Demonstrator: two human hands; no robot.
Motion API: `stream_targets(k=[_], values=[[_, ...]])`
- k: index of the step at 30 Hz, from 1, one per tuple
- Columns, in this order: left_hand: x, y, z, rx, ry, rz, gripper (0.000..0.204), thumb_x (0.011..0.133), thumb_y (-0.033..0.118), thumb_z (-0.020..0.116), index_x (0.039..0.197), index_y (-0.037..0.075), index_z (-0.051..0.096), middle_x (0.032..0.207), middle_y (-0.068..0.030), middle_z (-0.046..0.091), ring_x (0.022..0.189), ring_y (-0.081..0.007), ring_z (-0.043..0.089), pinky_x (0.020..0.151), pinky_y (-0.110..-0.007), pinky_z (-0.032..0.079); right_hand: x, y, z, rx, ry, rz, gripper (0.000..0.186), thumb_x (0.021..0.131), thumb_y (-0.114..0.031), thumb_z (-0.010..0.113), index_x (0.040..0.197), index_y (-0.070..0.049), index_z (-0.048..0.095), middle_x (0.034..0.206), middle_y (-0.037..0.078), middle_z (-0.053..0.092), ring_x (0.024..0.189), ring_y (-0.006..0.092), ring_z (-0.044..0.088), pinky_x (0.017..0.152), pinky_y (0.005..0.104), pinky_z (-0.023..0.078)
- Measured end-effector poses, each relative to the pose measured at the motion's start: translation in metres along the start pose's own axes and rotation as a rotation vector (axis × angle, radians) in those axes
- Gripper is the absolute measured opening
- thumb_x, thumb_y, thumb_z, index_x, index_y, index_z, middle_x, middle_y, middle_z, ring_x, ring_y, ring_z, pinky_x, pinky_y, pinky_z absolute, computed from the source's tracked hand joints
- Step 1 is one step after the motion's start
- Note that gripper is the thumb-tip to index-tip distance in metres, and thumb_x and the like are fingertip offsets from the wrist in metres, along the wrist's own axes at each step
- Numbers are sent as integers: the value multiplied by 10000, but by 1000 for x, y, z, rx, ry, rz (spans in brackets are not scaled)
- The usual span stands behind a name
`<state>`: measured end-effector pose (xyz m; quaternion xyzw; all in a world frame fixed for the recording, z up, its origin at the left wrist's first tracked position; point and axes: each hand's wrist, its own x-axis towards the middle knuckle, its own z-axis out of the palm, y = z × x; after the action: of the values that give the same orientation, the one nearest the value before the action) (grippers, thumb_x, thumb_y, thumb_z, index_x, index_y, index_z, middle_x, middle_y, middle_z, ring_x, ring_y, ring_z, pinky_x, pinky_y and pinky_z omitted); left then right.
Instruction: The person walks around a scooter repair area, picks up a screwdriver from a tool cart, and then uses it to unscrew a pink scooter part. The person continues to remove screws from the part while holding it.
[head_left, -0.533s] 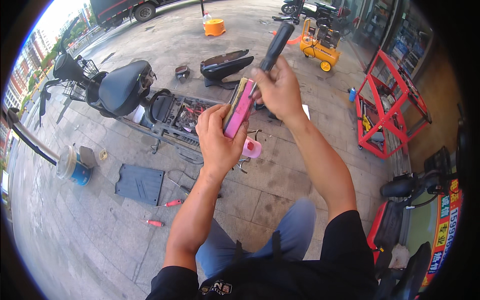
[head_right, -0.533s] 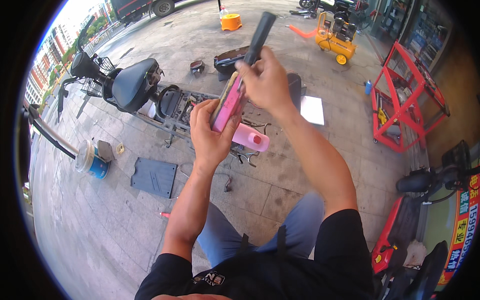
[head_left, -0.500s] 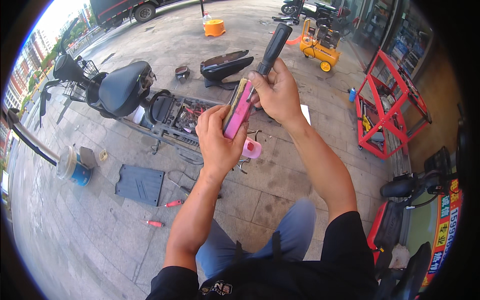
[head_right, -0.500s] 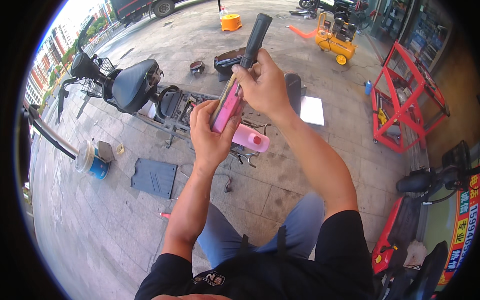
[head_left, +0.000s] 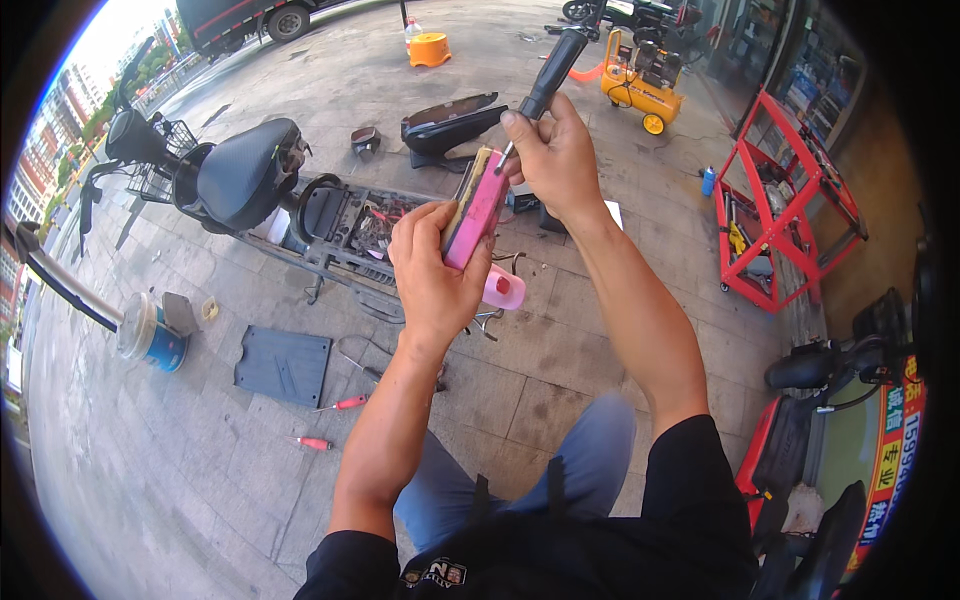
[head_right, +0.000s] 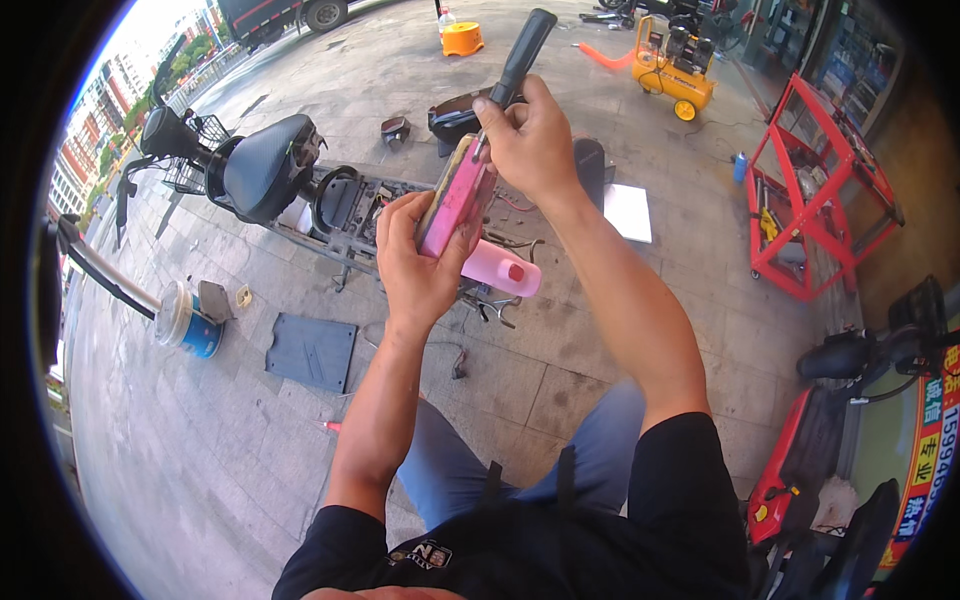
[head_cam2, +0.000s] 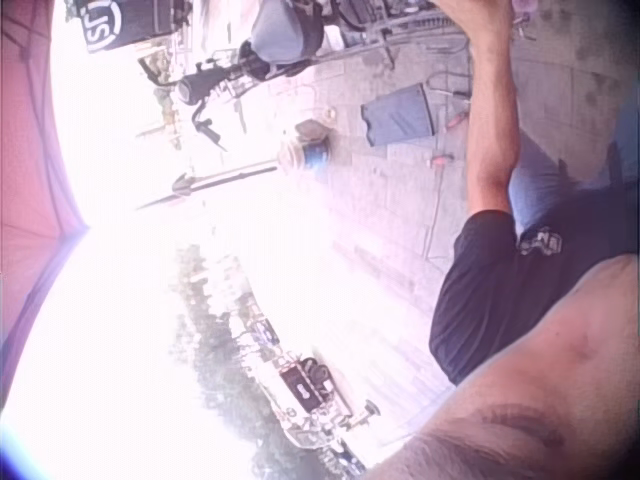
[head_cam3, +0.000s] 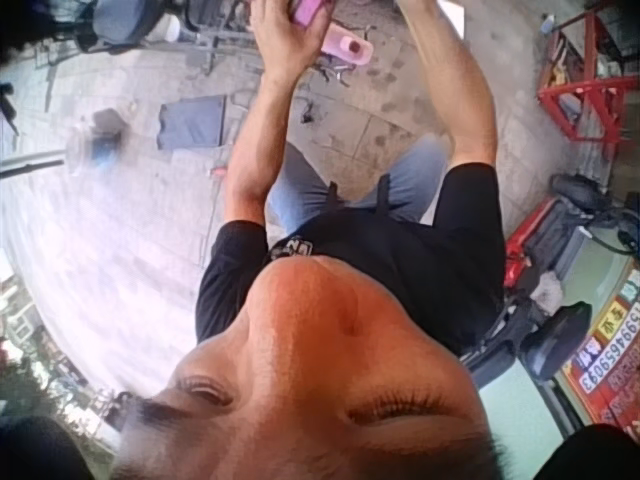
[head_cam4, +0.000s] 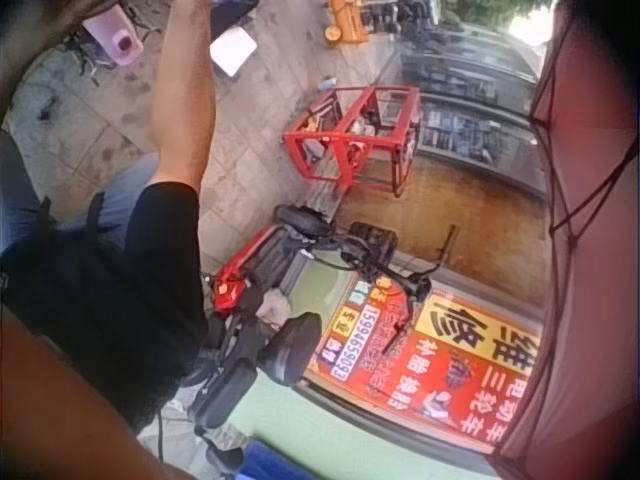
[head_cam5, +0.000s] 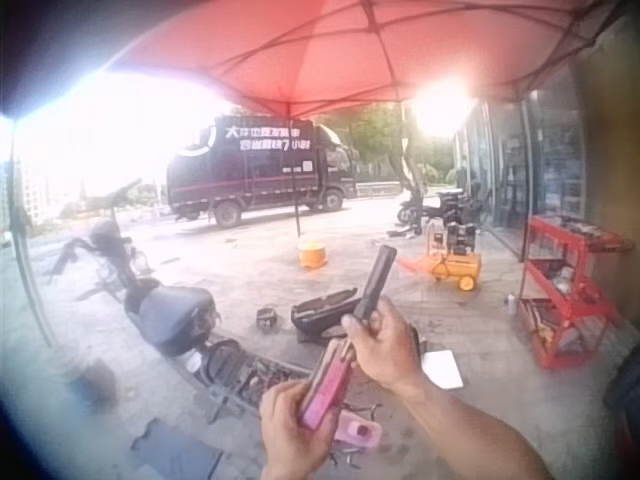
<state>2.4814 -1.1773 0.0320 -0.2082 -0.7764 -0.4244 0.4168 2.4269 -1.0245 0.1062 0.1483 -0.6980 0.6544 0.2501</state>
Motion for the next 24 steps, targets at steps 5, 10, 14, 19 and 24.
stream_targets(k=[5,10,14,19,24], values=[[-1,0,1,-19,4,-6,489,727,138,809,1144,17,582,1157,-145,609,1072,-335,555,950,-439,399,4,2,-2,-63,51,-54,218,933,-178,670,1026,-35,533,610,54,648,497,118,623,464,285,468],[1,-1,0,-13,-1,-6,487,727,140,810,1140,19,582,1155,-144,608,1071,-333,555,950,-440,399,3,0,-4,-109,-75,12,217,934,-174,673,989,-34,517,613,47,630,491,116,617,421,270,464],[1,1,-2,11,0,-4,487,735,141,819,1139,-1,587,1159,-164,609,1081,-340,572,949,-427,440,-5,-3,-3,5,-24,7,225,939,-148,671,1039,-30,507,640,40,629,504,88,609,430,254,462],[2,1,-1,9,-7,-10,487,736,135,826,1136,-11,591,1154,-171,614,1085,-341,580,947,-422,460,-8,-5,-5,41,15,-55,221,942,-137,665,1043,-28,501,658,43,627,519,83,609,431,244,466],[2,2,-2,9,-8,-13,483,736,135,828,1132,-10,592,1148,-165,616,1084,-340,579,940,-424,460,-7,-8,-5,31,33,6,219,950,-145,658,1062,-33,506,675,55,641,527,83,615,425,240,470]])
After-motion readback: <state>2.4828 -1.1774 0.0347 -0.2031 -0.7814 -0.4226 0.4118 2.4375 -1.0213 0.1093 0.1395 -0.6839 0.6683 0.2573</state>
